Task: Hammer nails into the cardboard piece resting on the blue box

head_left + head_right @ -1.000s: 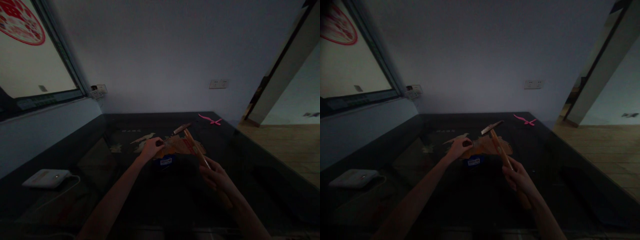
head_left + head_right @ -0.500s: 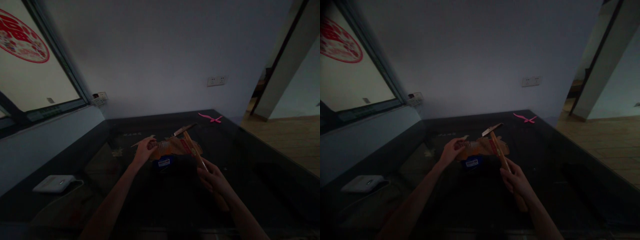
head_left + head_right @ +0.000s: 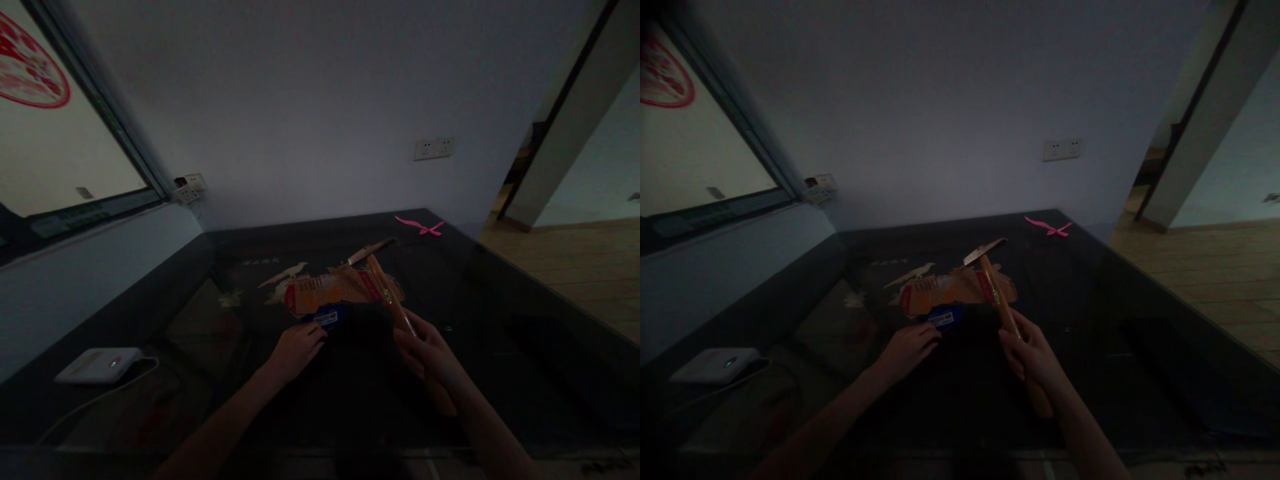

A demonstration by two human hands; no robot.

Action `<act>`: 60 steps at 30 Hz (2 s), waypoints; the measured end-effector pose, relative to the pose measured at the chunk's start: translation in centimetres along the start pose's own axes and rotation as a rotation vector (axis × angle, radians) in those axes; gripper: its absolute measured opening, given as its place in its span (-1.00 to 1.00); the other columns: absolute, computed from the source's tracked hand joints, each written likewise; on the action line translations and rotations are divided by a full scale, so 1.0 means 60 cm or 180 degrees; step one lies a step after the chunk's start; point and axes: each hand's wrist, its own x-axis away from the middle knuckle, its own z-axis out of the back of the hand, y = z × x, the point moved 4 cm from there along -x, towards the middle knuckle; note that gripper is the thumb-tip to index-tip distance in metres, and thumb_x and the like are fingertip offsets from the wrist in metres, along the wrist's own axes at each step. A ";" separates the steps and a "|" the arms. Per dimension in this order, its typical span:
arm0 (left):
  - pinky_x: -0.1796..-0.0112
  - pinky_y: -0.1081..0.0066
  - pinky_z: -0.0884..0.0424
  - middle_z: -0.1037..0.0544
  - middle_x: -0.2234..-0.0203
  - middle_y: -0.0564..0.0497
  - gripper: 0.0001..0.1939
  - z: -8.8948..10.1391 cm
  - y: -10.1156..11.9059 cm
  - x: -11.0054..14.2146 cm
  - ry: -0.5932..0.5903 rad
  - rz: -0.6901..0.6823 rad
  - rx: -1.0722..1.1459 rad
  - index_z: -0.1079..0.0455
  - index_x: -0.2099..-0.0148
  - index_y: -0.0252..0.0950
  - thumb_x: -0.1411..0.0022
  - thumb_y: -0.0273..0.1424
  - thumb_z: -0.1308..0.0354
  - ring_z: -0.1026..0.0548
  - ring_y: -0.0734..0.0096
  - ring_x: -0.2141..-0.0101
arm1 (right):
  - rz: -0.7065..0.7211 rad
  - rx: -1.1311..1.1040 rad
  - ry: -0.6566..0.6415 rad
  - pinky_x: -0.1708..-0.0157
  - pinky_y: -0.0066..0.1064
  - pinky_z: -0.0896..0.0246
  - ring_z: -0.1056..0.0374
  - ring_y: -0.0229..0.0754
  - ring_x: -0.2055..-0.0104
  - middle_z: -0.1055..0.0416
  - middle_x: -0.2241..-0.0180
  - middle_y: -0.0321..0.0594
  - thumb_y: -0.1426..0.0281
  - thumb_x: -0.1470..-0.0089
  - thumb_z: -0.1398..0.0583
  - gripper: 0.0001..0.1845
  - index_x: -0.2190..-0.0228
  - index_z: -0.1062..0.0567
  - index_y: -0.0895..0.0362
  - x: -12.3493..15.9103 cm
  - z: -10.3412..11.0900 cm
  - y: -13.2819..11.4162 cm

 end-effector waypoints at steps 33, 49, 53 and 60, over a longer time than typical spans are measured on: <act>0.12 0.34 -0.29 -0.52 0.28 0.00 -0.82 0.071 0.043 0.005 0.0080 -0.0435 0.1070 -0.41 0.18 -0.23 -0.24 -0.42 0.01 -0.43 0.39 0.20 | -0.0119 0.0266 0.0009 0.85 -0.64 0.14 0.10 -0.47 0.81 -0.07 0.77 -0.56 0.23 -0.01 -0.18 -0.27 -0.15 -0.08 0.20 0.002 -0.006 -0.002; 0.25 0.42 -0.38 -0.51 0.43 0.01 -0.90 0.126 -0.099 -0.151 0.1941 0.0629 0.2212 -0.40 0.34 -0.34 -0.09 -0.40 -0.14 -0.47 0.43 0.36 | -0.0206 0.0316 0.0090 0.85 -0.64 0.14 0.10 -0.47 0.81 -0.07 0.76 -0.55 0.22 0.00 -0.19 -0.30 -0.13 -0.14 0.17 -0.001 -0.005 0.007; 0.27 0.40 -0.41 -0.51 0.43 -0.02 -0.89 0.097 -0.106 -0.159 0.1575 0.0712 0.2471 -0.40 0.36 -0.36 -0.07 -0.41 -0.16 -0.48 0.41 0.36 | -0.0347 0.0356 0.0143 0.86 -0.64 0.13 0.10 -0.46 0.81 -0.06 0.77 -0.55 0.18 0.02 -0.20 -0.26 -0.14 -0.13 0.17 -0.003 -0.004 0.011; 0.28 0.41 -0.42 -0.50 0.44 0.01 -0.92 0.083 -0.103 -0.155 0.1379 0.0652 0.2523 -0.39 0.36 -0.35 -0.07 -0.43 -0.15 -0.47 0.46 0.39 | -0.0361 0.0503 0.0172 0.86 -0.63 0.15 0.11 -0.46 0.82 -0.04 0.78 -0.55 0.17 0.02 -0.19 -0.26 -0.14 -0.14 0.16 -0.003 -0.008 0.009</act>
